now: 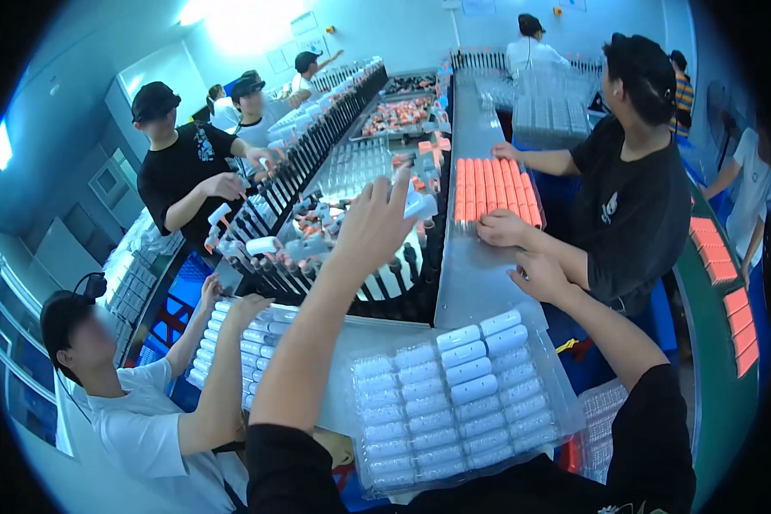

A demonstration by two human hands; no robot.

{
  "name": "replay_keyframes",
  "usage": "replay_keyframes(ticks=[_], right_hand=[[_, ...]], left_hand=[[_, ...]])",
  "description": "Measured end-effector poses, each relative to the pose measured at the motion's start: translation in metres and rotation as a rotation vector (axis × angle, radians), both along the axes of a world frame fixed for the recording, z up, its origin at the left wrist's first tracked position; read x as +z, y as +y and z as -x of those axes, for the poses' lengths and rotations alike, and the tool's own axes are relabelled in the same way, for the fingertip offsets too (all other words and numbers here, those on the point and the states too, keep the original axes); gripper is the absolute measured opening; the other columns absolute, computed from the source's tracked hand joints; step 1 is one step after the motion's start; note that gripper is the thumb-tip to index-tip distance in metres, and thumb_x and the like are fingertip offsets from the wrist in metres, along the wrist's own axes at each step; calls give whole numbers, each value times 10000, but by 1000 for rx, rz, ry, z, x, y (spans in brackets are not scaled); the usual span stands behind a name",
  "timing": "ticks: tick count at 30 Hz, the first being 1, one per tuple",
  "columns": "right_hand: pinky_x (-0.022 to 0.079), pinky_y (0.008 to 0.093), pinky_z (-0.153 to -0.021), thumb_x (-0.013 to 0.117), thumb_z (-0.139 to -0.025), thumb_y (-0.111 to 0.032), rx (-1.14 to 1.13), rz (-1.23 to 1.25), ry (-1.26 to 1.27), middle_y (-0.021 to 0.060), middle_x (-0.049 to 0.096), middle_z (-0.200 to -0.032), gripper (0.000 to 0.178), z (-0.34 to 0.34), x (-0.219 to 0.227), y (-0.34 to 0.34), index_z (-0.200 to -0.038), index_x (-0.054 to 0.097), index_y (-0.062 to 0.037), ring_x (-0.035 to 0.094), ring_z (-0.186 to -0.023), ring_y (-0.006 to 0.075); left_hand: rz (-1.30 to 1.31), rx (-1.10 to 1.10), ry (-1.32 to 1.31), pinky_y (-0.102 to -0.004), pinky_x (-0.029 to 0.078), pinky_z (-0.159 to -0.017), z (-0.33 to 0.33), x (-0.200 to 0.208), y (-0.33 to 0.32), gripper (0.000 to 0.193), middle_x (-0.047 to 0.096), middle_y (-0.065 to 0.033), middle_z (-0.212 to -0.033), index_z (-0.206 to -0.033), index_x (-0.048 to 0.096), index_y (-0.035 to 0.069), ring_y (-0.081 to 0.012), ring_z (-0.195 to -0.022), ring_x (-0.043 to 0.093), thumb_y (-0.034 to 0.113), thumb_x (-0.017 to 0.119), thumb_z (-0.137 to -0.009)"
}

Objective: The person assembles small components by hand, placing them into partitioned plastic trays on a factory assembly line.

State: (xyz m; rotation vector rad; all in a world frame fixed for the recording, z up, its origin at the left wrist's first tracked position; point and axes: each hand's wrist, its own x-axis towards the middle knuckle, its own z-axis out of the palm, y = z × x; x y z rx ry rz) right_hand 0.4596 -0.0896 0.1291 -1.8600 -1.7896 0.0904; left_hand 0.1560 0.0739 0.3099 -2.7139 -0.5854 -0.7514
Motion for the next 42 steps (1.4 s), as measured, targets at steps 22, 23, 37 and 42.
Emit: replay_keyframes(ticks=[22, 23, 37, 42], right_hand=[[386, 452, -1072, 667, -874, -237, -171, -203, -35, 135, 575, -1290, 354, -3, -102, 20, -1193, 634, -86, 504, -1270, 310], [384, 449, -1074, 669, -871, -240, -185, -193, -31, 133, 574, -1296, 361, -8, -103, 16, -1196, 633, -86, 502, -1273, 307], [455, 507, -938, 682, -852, -299, -197, -96, -103, 152, 628, -1165, 362, -18, -133, 26, -1149, 649, -94, 584, -1137, 350], [478, 497, -948, 677, -878, -239, -173, -136, -81, 158, 643, -1184, 338, -14, -102, 26, -1165, 639, -65, 606, -1133, 361]], left_hand=[[495, 204, -8, -490, 506, -651, 16, -12, -108, 314, 646, -214, -734, -962, 607, -17, -413, -740, 678, 293, 610, -1007], [587, 250, -66, -470, 500, -609, -1, -10, -93, 316, 650, -180, -697, -946, 604, -3, -333, -697, 702, 304, 599, -1019], [-200, 431, 324, -476, 573, -735, -32, -60, 27, 316, 678, -186, -1032, -1036, 707, 42, -354, -910, 716, 283, 503, -1037], [-95, 710, 52, -415, 613, -660, 0, -72, 8, 371, 688, -193, -1027, -963, 691, 21, -320, -818, 745, 375, 588, -1008]])
